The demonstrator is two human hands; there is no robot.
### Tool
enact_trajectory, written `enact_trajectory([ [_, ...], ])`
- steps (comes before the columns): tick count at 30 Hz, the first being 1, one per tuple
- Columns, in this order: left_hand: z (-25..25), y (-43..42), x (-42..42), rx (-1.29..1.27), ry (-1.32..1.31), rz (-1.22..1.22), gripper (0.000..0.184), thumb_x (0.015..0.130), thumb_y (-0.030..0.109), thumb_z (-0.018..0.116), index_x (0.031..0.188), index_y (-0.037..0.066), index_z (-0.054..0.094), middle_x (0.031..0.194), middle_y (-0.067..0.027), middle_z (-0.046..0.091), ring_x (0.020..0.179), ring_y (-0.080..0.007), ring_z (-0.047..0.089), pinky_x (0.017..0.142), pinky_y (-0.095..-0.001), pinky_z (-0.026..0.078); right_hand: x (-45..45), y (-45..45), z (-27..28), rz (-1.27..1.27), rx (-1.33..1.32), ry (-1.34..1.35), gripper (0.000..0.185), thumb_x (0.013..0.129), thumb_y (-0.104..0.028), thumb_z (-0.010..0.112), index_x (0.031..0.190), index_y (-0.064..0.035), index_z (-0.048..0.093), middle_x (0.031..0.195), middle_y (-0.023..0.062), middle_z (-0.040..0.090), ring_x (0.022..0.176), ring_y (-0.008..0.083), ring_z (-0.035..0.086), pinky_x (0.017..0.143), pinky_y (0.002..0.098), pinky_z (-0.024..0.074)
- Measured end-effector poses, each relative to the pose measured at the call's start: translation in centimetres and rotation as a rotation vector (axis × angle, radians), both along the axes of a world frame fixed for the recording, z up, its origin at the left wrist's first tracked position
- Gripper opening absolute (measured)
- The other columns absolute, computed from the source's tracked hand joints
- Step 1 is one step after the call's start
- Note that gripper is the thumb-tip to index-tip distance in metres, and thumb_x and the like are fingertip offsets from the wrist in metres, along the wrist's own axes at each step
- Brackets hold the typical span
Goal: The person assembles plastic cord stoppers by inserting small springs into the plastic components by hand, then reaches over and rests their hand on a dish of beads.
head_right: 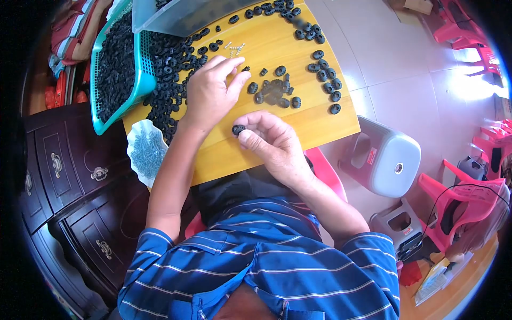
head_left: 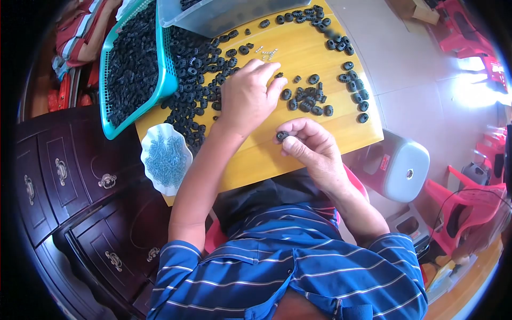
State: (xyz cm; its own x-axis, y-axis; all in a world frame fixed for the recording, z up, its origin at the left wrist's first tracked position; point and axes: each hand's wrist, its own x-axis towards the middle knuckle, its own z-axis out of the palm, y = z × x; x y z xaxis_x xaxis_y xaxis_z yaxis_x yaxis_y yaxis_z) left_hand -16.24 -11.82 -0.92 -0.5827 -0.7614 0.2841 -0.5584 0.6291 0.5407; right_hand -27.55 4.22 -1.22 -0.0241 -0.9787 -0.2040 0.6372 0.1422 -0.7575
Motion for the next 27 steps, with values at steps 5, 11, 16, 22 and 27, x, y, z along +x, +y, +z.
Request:
enact_trajectory([
  [5, -1.4, -0.7, -0.3, -0.124, -0.080, -0.051, 0.012, 0.086, 0.016, 0.073, 0.095, 0.009, 0.072, 0.087, -0.0090, 0.067, 0.078, -0.0307, 0.068, 0.070, -0.0426, 0.055, -0.1, 0.0, 0.0, 0.032, 0.008, 0.000, 0.020, 0.102, -0.009, 0.064, 0.120, -0.0012, 0.063, 0.108, 0.0006, 0.066, 0.097, 0.0073, 0.060, 0.088, 0.0241, 0.0498],
  [11, -0.7, -0.7, 0.5, -0.039, -0.040, -0.039, 0.010, 0.087, 0.007, 0.074, 0.093, 0.004, 0.067, 0.086, -0.0082, 0.070, 0.075, -0.0215, 0.070, 0.069, -0.0337, 0.056, -0.1, 0.0, 0.1, 0.040, 0.016, 0.002, 0.020, 0.102, -0.009, 0.063, 0.120, -0.0011, 0.062, 0.108, 0.0009, 0.065, 0.097, 0.0075, 0.060, 0.089, 0.0240, 0.0497],
  [16, 1.9, 2.3, 2.9, 0.548, 0.324, -0.057, 0.010, 0.086, -0.002, 0.074, 0.091, 0.003, 0.066, 0.074, -0.0014, 0.069, 0.064, -0.0052, 0.064, 0.059, -0.0225, 0.051, -0.1, 0.1, 0.2, 0.036, 0.035, -0.004, 0.020, 0.102, -0.010, 0.063, 0.120, -0.0013, 0.062, 0.108, 0.0007, 0.065, 0.099, 0.0074, 0.060, 0.089, 0.0241, 0.0498],
  [22, 3.1, 4.4, 6.3, 1.045, 0.525, -0.131, 0.008, 0.095, 0.002, 0.069, 0.103, 0.001, 0.068, 0.091, 0.0007, 0.068, 0.081, -0.0026, 0.062, 0.074, -0.0193, 0.051, 0.4, 0.2, 0.2, 0.012, -0.004, 0.061, 0.020, 0.103, -0.010, 0.063, 0.121, -0.0014, 0.062, 0.106, 0.0001, 0.066, 0.098, 0.0062, 0.060, 0.088, 0.0229, 0.0495],
  [27, 4.0, 5.0, 6.8, 1.057, 0.519, -0.129, 0.008, 0.095, 0.003, 0.068, 0.103, 0.001, 0.068, 0.089, 0.0006, 0.068, 0.080, -0.0031, 0.062, 0.073, -0.0192, 0.050, 0.6, 0.3, 0.1, 0.023, -0.011, 0.122, 0.020, 0.103, -0.010, 0.063, 0.120, -0.0012, 0.062, 0.104, -0.0006, 0.067, 0.095, 0.0043, 0.059, 0.085, 0.0204, 0.0486],
])
